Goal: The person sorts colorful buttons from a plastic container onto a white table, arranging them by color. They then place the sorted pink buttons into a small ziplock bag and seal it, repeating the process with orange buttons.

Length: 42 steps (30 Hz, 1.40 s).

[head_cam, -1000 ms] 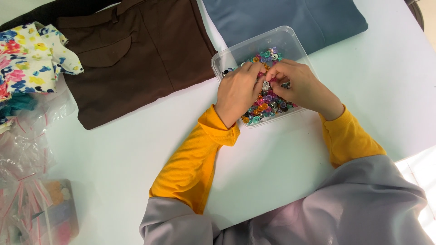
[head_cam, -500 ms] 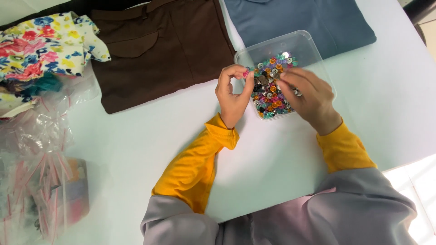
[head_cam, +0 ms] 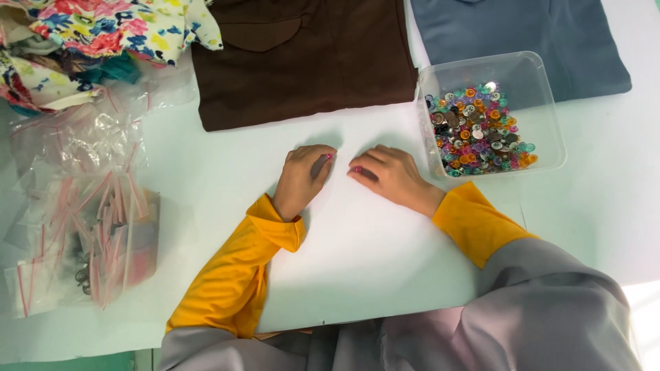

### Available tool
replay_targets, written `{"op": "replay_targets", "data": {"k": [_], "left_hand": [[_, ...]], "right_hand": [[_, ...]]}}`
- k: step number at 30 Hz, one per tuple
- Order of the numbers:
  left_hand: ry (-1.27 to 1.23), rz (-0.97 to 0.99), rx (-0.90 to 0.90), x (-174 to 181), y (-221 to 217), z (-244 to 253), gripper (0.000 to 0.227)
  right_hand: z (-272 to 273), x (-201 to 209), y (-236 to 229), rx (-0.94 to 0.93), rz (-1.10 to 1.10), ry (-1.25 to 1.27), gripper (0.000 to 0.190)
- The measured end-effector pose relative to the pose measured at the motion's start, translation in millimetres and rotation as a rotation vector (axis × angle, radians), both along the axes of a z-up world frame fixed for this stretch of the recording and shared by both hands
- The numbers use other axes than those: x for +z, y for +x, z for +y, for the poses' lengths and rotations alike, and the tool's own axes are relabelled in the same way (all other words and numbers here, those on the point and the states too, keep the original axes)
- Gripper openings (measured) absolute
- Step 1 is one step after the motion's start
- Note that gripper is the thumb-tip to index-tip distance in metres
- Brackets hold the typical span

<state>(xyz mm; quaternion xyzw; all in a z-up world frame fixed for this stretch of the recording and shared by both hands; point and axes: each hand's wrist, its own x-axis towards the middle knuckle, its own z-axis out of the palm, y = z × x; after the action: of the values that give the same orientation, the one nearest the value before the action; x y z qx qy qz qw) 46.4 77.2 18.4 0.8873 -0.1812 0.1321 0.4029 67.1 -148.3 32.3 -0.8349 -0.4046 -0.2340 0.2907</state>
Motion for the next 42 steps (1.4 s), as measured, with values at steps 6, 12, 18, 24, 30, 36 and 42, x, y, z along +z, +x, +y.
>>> {"op": "replay_targets", "data": {"k": [6, 12, 18, 24, 30, 36, 42], "left_hand": [[0.066, -0.01, 0.033, -0.8, 3.1, 1.4, 0.021], [0.132, -0.056, 0.047, -19.6, 6.4, 0.4, 0.021], [0.098, -0.059, 0.009, -21.3, 6.1, 2.4, 0.026], [0.069, -0.073, 0.001, -11.3, 5.9, 1.6, 0.02], [0.007, -0.062, 0.025, -7.3, 3.5, 2.5, 0.012], [0.057, -0.095, 0.024, -10.1, 6.8, 1.5, 0.021], [-0.005, -0.045, 0.056, -2.9, 2.7, 0.8, 0.02]], "right_hand": [[20.1, -0.2, 23.3, -0.137, 0.059, -0.09, 0.017], [14.5, 7.9, 19.0, -0.079, -0.003, -0.085, 0.017], [9.3, -1.4, 19.2, -0.117, 0.003, -0.075, 0.022], [-3.7, -15.0, 25.5, -0.14, 0.159, -0.002, 0.022], [-2.6, -5.7, 23.2, -0.082, 0.248, 0.129, 0.019], [6.6, 23.3, 16.4, 0.062, 0.195, 0.104, 0.01], [0.1, -1.2, 21.7, 0.04, 0.21, 0.148, 0.019]]}}
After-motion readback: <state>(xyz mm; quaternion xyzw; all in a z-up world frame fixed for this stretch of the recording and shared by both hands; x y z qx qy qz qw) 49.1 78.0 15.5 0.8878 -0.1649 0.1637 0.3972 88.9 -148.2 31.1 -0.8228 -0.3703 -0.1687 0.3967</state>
